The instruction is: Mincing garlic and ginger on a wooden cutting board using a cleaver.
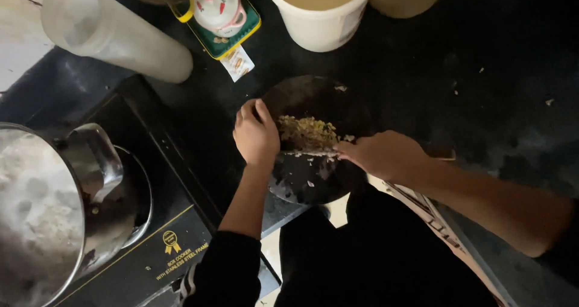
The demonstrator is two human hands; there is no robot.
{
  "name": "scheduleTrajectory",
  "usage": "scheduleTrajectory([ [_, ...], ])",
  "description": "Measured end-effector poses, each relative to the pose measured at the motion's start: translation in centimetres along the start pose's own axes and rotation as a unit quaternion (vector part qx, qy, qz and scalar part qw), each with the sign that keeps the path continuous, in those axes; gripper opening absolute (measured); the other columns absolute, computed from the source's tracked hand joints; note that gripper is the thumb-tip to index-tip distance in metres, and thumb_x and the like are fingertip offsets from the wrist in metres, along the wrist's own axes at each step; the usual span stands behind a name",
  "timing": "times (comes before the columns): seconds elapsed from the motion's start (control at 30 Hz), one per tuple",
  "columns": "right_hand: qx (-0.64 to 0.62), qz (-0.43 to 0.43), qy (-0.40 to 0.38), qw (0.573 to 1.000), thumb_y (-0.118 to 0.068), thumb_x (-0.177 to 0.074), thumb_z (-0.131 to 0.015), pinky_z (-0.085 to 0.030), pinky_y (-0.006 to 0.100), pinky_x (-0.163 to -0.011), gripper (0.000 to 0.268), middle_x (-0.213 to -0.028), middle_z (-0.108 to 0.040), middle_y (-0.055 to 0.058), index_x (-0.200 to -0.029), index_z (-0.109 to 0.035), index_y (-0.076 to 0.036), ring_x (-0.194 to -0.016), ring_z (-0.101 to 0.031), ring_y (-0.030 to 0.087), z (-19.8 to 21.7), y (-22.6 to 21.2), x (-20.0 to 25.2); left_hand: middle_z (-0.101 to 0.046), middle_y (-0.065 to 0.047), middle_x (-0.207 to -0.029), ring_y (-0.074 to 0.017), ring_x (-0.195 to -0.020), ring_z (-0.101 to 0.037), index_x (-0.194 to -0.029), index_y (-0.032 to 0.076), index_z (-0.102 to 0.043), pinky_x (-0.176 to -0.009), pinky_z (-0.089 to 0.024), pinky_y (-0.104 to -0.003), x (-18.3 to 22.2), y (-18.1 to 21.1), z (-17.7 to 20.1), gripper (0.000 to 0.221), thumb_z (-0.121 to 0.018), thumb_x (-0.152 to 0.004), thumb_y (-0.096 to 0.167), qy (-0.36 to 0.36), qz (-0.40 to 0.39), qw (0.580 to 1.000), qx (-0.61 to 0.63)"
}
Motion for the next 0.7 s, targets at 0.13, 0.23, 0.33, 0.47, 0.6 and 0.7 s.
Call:
scheduleTrajectory([
  [0.13, -0.056, 0.015, 0.007, 0.998, -0.029, -0.113, -0.039, -0.055, 0.048, -0.056, 0.029, -0.071, -0.068, 0.012, -0.133, -0.057, -0.018, -0.052, -0.065, 0.033, 0.5, 0.6, -0.5, -0.074, -0.014, -0.109, -0.0346, -0.102, -0.075, -0.125, 0.006, -0.068, -0.086, -0.060, -0.053, -0.7, 0.7, 0.5, 0.046, -0.038, -0.116, 0.040, 0.017, 0.001, 1.000, -0.001],
  [0.23, 0.055, 0.027, -0.006, 0.998, -0.042, -0.113, -0.033, -0.057, 0.037, -0.056, 0.031, -0.073, -0.066, 0.004, -0.128, -0.053, -0.023, -0.057, -0.068, 0.022, 5.7, 0.1, -0.1, -0.075, -0.021, -0.108, -0.0445, -0.101, -0.074, -0.122, 0.005, -0.069, -0.087, -0.057, -0.059, -0.4, 0.1, 1.2, 0.046, -0.040, -0.115, 0.040, 0.021, 0.055, 0.998, 0.037],
  [0.33, 0.013, 0.061, 0.032, 0.998, -0.009, -0.089, -0.062, -0.054, 0.044, -0.051, 0.043, -0.069, -0.061, 0.008, -0.130, -0.053, -0.019, -0.051, -0.065, 0.030, -1.7, 1.8, -2.4, -0.076, -0.027, -0.107, -0.0487, -0.102, -0.073, -0.124, 0.005, -0.068, -0.090, -0.056, -0.062, -0.3, -0.5, 0.8, 0.050, -0.037, -0.114, 0.043, 0.010, 0.091, 0.996, 0.022],
  [0.47, 0.067, 0.071, 0.001, 0.995, -0.011, -0.086, -0.057, -0.056, 0.042, -0.055, 0.042, -0.066, -0.057, 0.006, -0.127, -0.050, -0.018, -0.051, -0.064, 0.028, 4.0, 0.7, -1.6, -0.078, -0.018, -0.109, -0.0412, -0.101, -0.076, -0.125, 0.009, -0.067, -0.089, -0.059, -0.055, -0.6, -1.2, 0.5, 0.047, -0.037, -0.114, 0.043, 0.028, 0.106, 0.994, 0.024],
  [0.6, 0.070, 0.074, 0.002, 0.995, -0.030, -0.102, -0.046, -0.057, 0.042, -0.056, 0.020, -0.066, -0.061, 0.002, -0.119, -0.052, -0.022, -0.054, -0.067, 0.025, 3.8, 0.4, -1.8, -0.077, -0.019, -0.111, -0.0418, -0.103, -0.075, -0.128, 0.010, -0.067, -0.089, -0.058, -0.056, 0.1, -0.6, 1.7, 0.048, -0.037, -0.115, 0.045, 0.021, 0.107, 0.994, 0.025],
  [0.7, 0.078, 0.074, 0.037, 0.993, -0.040, -0.110, -0.039, -0.057, 0.040, -0.056, 0.024, -0.064, -0.061, 0.000, -0.115, -0.053, -0.022, -0.052, -0.066, 0.022, 5.9, 1.8, -2.6, -0.077, -0.018, -0.114, -0.0415, -0.106, -0.075, -0.130, 0.012, -0.066, -0.091, -0.058, -0.056, -1.3, -0.5, 0.7, 0.049, -0.036, -0.114, 0.046, 0.009, 0.117, 0.993, 0.027],
])
Point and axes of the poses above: each hand's wrist, its own x-axis away from the middle knuckle, its own z-axis out of the back of the hand, y = z × x, the point moved 7 cm from there along -x, towards the middle knuckle
